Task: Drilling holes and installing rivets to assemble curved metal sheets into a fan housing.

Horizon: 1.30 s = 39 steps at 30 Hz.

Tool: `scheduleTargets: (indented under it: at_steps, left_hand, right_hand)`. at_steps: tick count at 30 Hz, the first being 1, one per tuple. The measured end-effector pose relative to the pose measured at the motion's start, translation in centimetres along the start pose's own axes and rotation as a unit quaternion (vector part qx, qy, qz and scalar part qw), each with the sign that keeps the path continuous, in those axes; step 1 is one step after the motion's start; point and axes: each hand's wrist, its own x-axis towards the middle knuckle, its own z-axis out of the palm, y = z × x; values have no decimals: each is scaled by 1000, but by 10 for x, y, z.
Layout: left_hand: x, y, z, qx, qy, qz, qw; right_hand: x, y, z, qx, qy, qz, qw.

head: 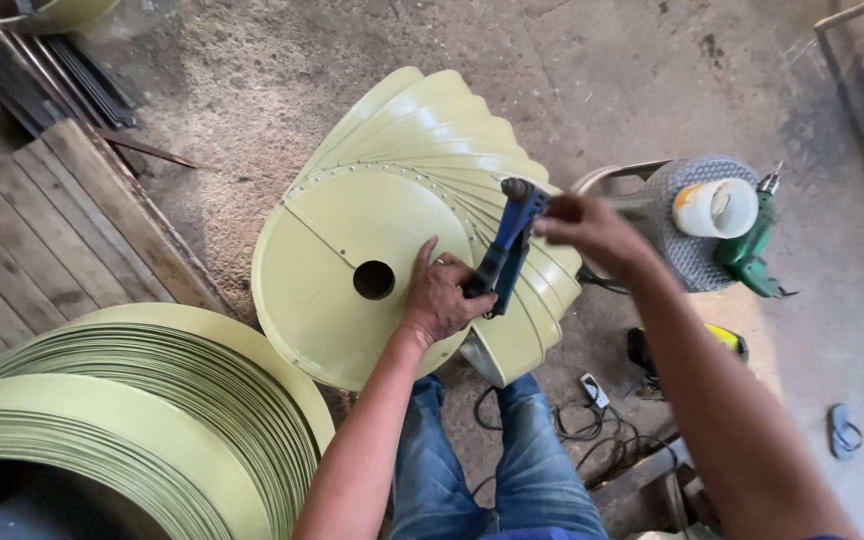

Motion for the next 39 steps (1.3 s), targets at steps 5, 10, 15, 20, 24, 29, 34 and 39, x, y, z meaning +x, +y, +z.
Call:
scheduleTargets:
  at_steps: [5, 10, 15, 20, 24, 29, 34, 39]
  left_hand:
    - [1, 3, -1, 9, 10, 18, 1000]
    - [-1, 12, 0, 25, -8, 6, 1000]
    - [-1, 12, -1, 52, -2, 27, 998]
    - [5, 0, 5, -45, 21, 45, 998]
    - [6, -10, 12, -283, 59, -19, 957]
    - [6, -11, 16, -291, 55, -68, 953]
    - [4, -18, 18, -281, 70, -30, 957]
    - [7, -14, 18, -193, 49, -18, 980]
  right_hand:
    - [0, 66, 61, 389, -53, -22, 920]
    - [-4, 72, 58, 376, -14, -26, 926]
    - [1, 68, 90, 359, 89, 17, 929]
    - [-15, 54, 81, 369, 102, 13, 924]
    - [-20, 76, 82, 189, 65, 69, 977]
    - [-29, 89, 98, 133, 31, 60, 989]
    - [-33, 88, 103, 175, 48, 87, 980]
    - [-37, 76, 103, 118, 63, 81, 988]
